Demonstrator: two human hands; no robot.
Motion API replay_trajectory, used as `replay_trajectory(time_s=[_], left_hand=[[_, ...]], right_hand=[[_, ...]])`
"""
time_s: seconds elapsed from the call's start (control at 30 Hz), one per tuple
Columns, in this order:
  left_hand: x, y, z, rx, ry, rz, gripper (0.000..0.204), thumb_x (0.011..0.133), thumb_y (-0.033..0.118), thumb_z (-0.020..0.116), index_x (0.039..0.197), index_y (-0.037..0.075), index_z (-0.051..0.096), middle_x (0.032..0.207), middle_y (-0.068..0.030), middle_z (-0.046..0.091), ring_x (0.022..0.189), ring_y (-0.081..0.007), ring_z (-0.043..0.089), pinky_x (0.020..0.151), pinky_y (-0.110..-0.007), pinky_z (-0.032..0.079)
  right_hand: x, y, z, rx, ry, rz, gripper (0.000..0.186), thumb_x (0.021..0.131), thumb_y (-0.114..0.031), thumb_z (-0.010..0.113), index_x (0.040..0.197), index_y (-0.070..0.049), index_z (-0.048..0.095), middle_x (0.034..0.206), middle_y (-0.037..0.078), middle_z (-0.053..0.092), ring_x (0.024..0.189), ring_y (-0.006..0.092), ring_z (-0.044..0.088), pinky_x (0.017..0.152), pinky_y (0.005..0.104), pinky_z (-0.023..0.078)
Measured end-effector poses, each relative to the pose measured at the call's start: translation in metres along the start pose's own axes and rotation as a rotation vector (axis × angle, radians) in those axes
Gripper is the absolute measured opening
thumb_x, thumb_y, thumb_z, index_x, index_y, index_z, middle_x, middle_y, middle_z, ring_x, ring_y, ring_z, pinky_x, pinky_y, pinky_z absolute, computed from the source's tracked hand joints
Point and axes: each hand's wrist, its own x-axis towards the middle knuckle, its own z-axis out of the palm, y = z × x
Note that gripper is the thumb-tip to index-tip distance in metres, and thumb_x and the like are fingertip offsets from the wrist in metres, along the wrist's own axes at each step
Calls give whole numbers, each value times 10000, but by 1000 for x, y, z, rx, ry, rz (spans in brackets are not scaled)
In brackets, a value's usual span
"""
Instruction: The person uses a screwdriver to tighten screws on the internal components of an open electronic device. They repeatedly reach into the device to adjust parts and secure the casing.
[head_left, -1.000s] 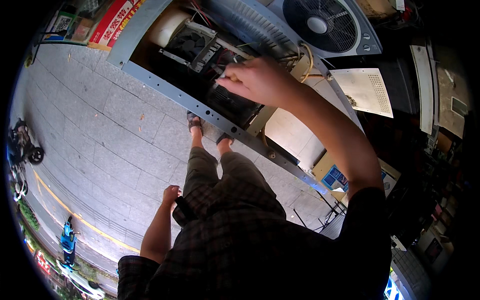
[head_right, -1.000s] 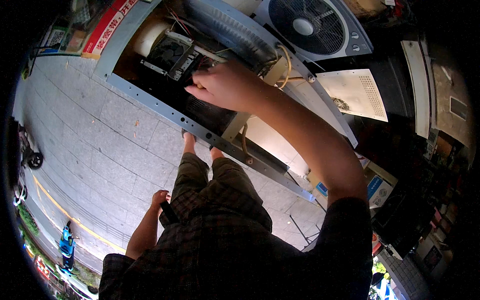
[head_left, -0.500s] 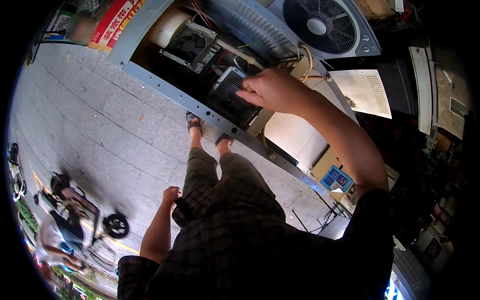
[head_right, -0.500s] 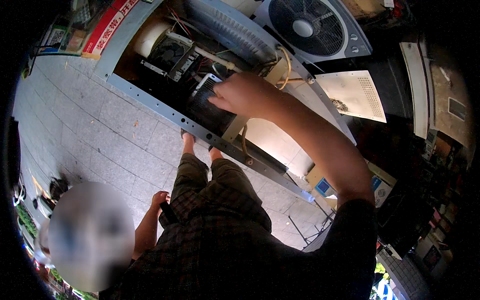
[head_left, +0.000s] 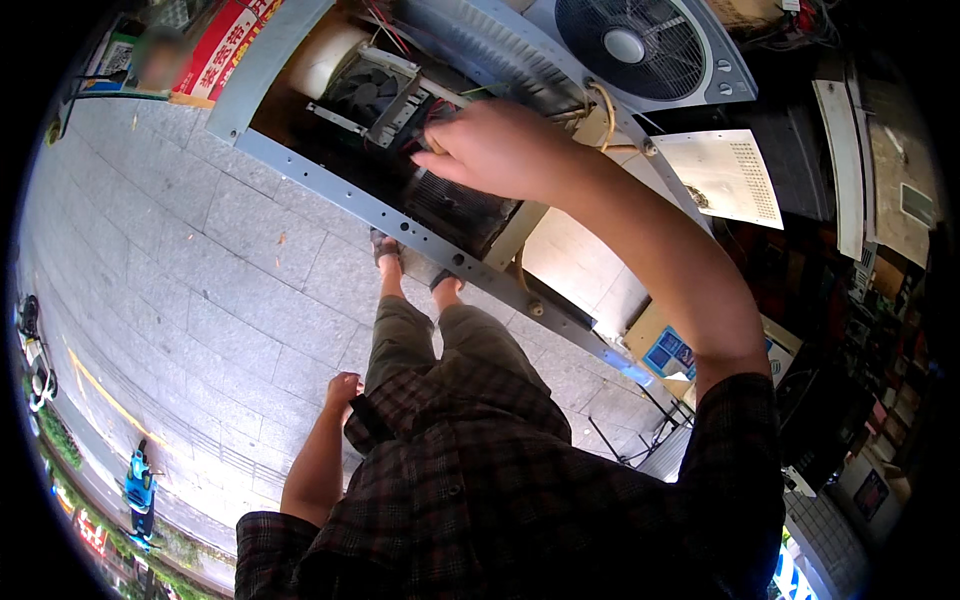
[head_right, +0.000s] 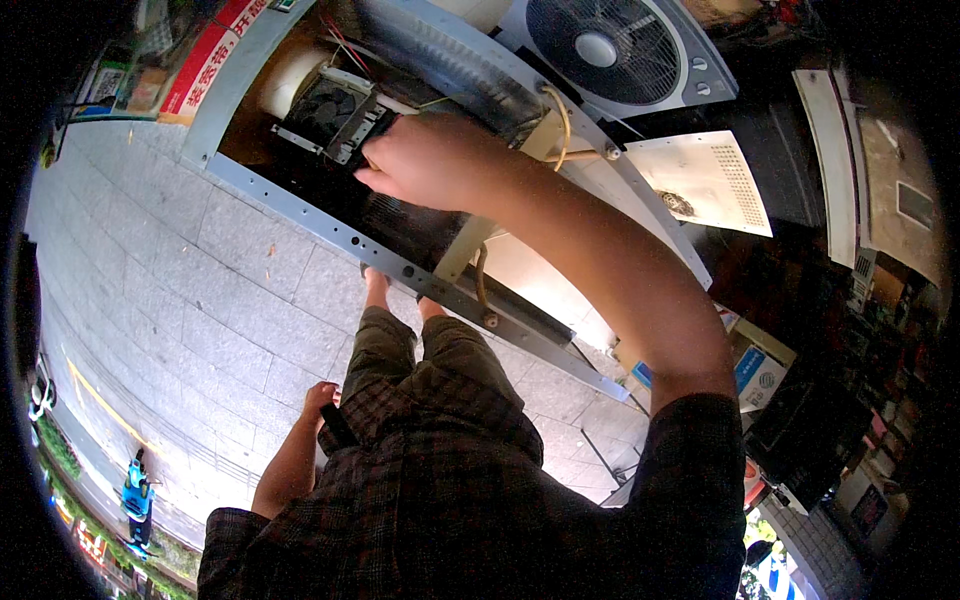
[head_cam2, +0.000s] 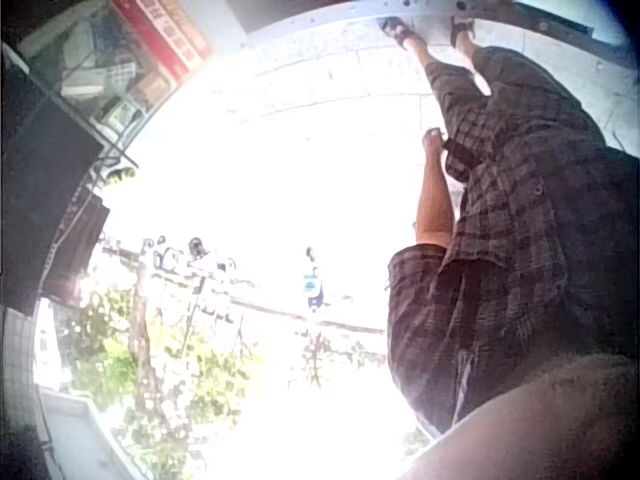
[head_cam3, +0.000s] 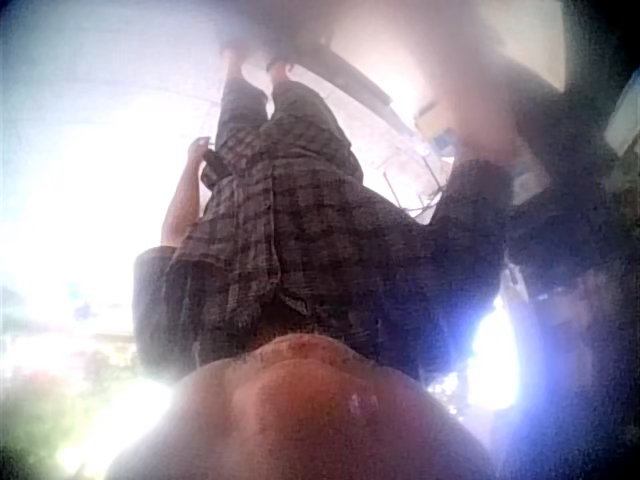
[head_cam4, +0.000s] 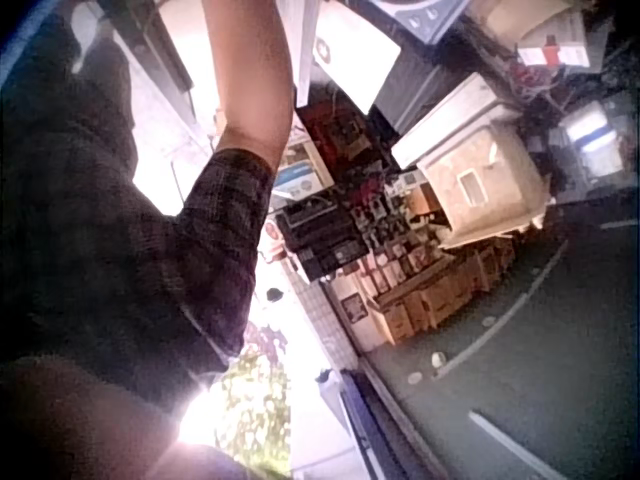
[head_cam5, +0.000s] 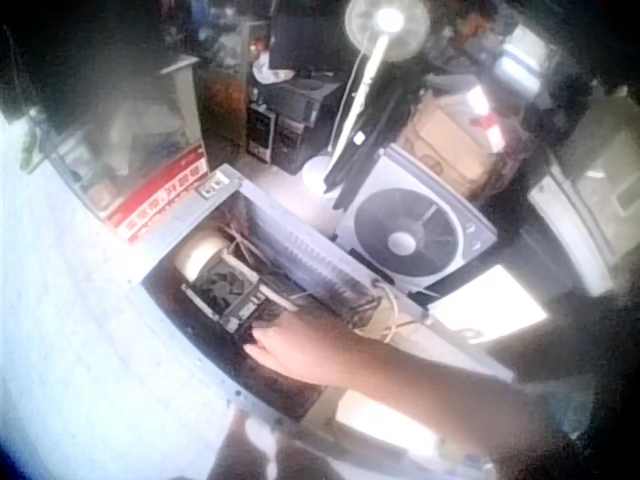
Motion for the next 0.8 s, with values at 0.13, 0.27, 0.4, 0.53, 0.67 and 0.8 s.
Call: replay_trajectory(time_s=[0.13,0.27,0.4,0.53,0.67,0.8], left_hand=[[-10,28,10,-1,12,-21,337,924,211,567,1141,-11,699,876,-115,714,716,-201,652,627,-336,529],[-7,6,4,-1,31,-35,351,929,233,549,1131,-9,702,881,-117,721,717,-206,655,642,-336,537],[-13,18,5,56,17,5,348,934,235,544,1131,-3,704,894,-120,728,733,-210,663,667,-337,545],[-18,34,9,42,17,-23,347,936,227,541,1138,-6,702,896,-123,729,741,-208,666,675,-339,546],[-4,-2,-1,57,-12,29,360,941,240,539,1143,-7,704,913,-127,739,770,-218,685,701,-349,558],[1,9,-1,37,-6,29,333,947,224,563,1133,-7,714,930,-141,751,794,-229,718,717,-357,585]], right_hand=[[-9,4,6,-10,39,-3,325,978,-332,673,833,-42,689,718,193,678,714,408,683,653,473,551],[-18,3,5,-24,-159,53,329,980,-327,671,816,-41,677,701,187,667,704,407,681,641,479,543],[-11,1,0,61,-10,24,341,982,-332,666,812,-36,673,708,188,666,699,404,678,637,476,533],[-29,7,-2,-62,-183,101,348,981,-330,673,806,-29,662,706,185,666,682,394,670,614,454,518],[-21,1,6,92,-78,72,348,973,-317,691,784,-27,649,687,180,657,661,382,665,596,443,512],[6,-7,8,172,126,21,341,971,-312,692,789,-26,657,675,180,653,650,383,666,602,441,522]])
